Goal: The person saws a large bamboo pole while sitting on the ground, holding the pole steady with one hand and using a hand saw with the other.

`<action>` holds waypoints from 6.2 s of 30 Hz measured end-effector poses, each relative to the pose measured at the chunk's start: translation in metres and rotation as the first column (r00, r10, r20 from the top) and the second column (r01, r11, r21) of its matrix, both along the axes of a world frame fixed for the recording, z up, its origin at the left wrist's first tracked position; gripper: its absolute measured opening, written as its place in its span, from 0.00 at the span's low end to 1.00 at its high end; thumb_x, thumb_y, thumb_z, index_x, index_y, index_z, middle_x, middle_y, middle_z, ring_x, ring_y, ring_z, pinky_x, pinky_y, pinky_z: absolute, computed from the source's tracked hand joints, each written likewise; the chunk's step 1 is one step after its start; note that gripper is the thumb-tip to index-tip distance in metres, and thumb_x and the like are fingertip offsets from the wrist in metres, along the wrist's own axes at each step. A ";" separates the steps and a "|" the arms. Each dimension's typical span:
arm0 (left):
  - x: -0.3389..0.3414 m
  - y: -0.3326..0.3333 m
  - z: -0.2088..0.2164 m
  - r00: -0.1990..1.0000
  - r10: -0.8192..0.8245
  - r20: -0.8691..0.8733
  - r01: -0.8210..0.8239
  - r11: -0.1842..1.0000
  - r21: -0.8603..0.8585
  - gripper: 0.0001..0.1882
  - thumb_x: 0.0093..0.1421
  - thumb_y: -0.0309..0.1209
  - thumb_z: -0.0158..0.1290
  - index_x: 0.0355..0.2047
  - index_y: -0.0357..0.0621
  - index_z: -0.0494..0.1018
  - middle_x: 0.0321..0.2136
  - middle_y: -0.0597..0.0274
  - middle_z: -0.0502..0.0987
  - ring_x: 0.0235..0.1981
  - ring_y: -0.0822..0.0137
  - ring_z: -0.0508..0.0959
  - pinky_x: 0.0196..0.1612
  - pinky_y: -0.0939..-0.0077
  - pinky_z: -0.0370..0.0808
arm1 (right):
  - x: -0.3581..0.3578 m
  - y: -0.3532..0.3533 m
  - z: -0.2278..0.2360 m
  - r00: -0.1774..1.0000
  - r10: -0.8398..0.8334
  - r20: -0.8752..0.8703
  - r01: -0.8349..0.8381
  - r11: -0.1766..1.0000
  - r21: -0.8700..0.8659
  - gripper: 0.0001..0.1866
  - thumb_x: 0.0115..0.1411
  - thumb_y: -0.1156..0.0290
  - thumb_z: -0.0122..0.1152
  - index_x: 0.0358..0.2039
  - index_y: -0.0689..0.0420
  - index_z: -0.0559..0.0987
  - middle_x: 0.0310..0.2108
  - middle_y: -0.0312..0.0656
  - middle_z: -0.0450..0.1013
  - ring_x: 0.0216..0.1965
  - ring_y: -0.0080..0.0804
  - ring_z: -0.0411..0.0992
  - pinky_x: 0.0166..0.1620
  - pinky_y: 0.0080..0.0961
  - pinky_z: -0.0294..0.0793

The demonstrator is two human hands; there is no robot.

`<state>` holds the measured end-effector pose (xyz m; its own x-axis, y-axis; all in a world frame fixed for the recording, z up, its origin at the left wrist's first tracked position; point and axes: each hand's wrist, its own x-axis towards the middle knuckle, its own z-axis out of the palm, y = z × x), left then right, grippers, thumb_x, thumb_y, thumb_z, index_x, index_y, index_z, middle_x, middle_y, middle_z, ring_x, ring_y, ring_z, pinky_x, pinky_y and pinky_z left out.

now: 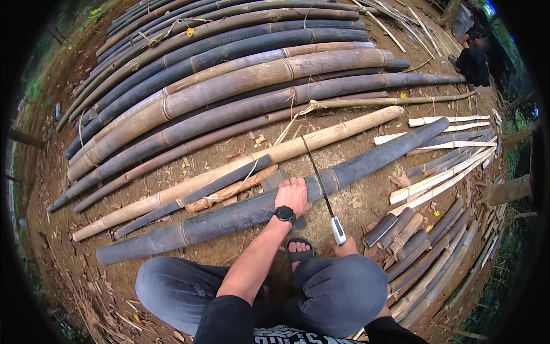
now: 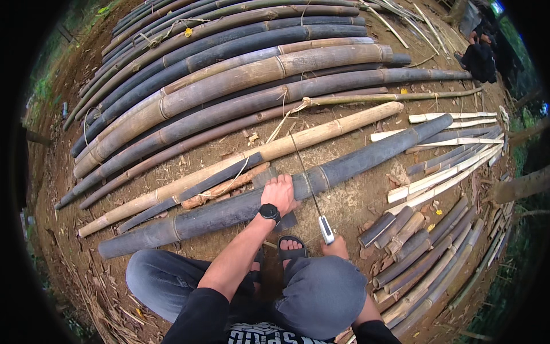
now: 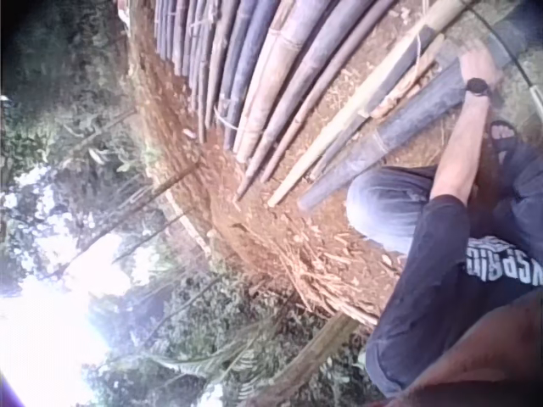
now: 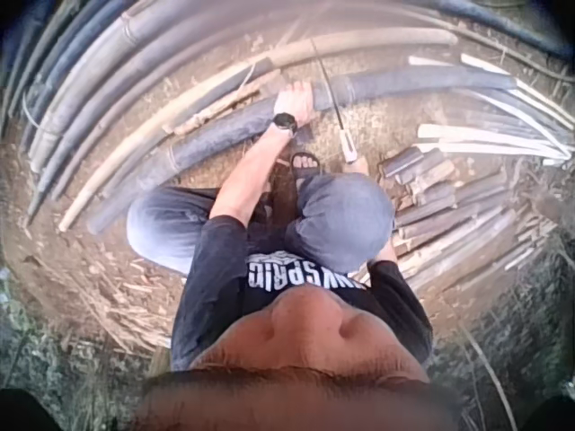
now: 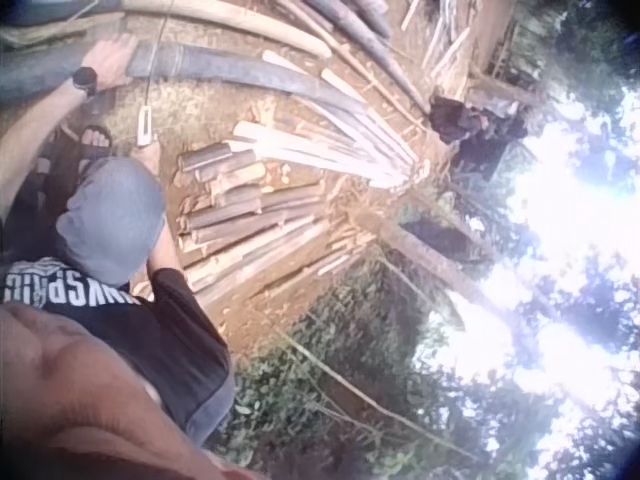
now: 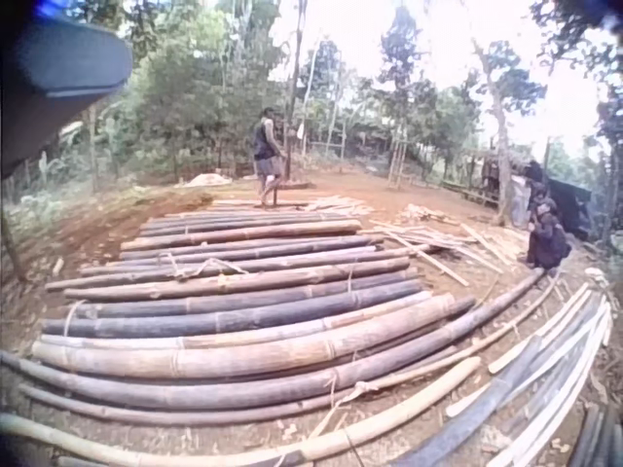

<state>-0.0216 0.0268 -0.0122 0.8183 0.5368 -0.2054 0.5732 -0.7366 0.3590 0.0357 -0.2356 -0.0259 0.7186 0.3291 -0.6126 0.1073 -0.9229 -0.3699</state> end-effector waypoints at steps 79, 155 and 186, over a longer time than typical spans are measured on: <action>0.003 0.003 0.014 0.999 0.011 -0.032 -0.011 1.000 0.001 0.38 0.42 0.53 0.71 0.43 0.35 0.73 0.43 0.46 0.81 0.45 0.52 0.82 0.48 0.61 0.79 | -0.016 -0.016 0.049 0.983 -0.124 -0.135 0.134 0.989 0.063 0.16 0.58 0.61 0.67 0.40 0.59 0.78 0.30 0.58 0.78 0.33 0.55 0.79 0.35 0.42 0.74; -0.199 0.023 0.078 0.893 0.336 0.301 -0.332 0.941 -0.064 0.26 0.55 0.43 0.61 0.56 0.55 0.76 0.58 0.50 0.74 0.63 0.41 0.69 0.67 0.32 0.52 | -0.011 -0.068 -0.009 0.879 0.232 0.417 -0.324 0.931 0.166 0.23 0.64 0.54 0.60 0.50 0.55 0.67 0.19 0.56 0.74 0.23 0.59 0.77 0.26 0.52 0.75; -0.022 0.143 0.048 0.842 0.330 0.428 -0.366 0.931 0.001 0.26 0.59 0.37 0.55 0.58 0.49 0.73 0.60 0.47 0.72 0.63 0.41 0.68 0.67 0.39 0.56 | -0.010 -0.060 0.007 0.865 0.326 0.380 -0.412 0.895 0.170 0.20 0.60 0.62 0.66 0.45 0.58 0.70 0.22 0.52 0.74 0.22 0.54 0.77 0.25 0.47 0.76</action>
